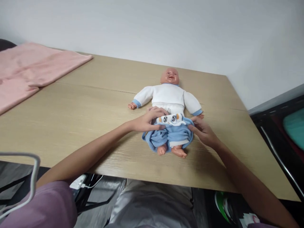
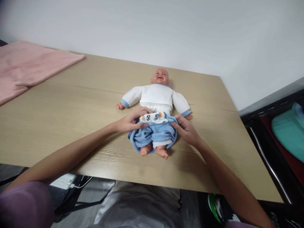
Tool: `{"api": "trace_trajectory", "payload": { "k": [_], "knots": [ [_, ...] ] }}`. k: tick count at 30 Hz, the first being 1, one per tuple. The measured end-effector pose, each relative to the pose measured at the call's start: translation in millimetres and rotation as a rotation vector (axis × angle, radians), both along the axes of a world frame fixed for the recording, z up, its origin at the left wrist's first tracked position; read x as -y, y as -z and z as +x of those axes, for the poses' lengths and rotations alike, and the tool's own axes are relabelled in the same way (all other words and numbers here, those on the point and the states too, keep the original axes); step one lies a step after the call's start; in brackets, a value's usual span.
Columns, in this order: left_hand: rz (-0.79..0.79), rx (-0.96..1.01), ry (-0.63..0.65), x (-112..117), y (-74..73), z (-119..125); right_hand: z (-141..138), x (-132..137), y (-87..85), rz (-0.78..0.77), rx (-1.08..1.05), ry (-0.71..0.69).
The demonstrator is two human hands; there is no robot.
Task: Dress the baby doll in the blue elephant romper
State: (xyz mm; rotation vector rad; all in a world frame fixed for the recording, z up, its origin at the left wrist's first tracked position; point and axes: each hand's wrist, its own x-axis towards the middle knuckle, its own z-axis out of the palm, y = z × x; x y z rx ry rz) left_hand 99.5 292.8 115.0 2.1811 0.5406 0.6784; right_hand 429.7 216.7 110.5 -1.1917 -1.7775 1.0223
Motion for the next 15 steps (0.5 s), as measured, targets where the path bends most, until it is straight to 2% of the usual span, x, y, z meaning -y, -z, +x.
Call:
{"api": "trace_trajectory", "payload": {
  "k": [3,5,8,10,15],
  "knots": [
    [0.032,0.180,-0.200,7.3,12.5,-1.0,-16.9,-14.2,12.4,-0.040,-0.129,0.093],
    [0.069,0.184,-0.280,11.3,18.3,-4.9,-22.1,-14.4,23.0,0.001,-0.122,0.151],
    [0.062,0.134,-0.308,13.7,24.5,-11.6,-22.8,-6.3,32.0,0.096,-0.081,0.165],
    [0.013,0.148,-0.314,12.3,27.4,-12.7,-22.4,-2.5,33.1,0.101,-0.106,0.179],
    [-0.243,0.228,-0.357,2.6,28.3,-2.1,-29.0,-17.9,38.0,0.046,-0.154,0.247]
  ]
}}
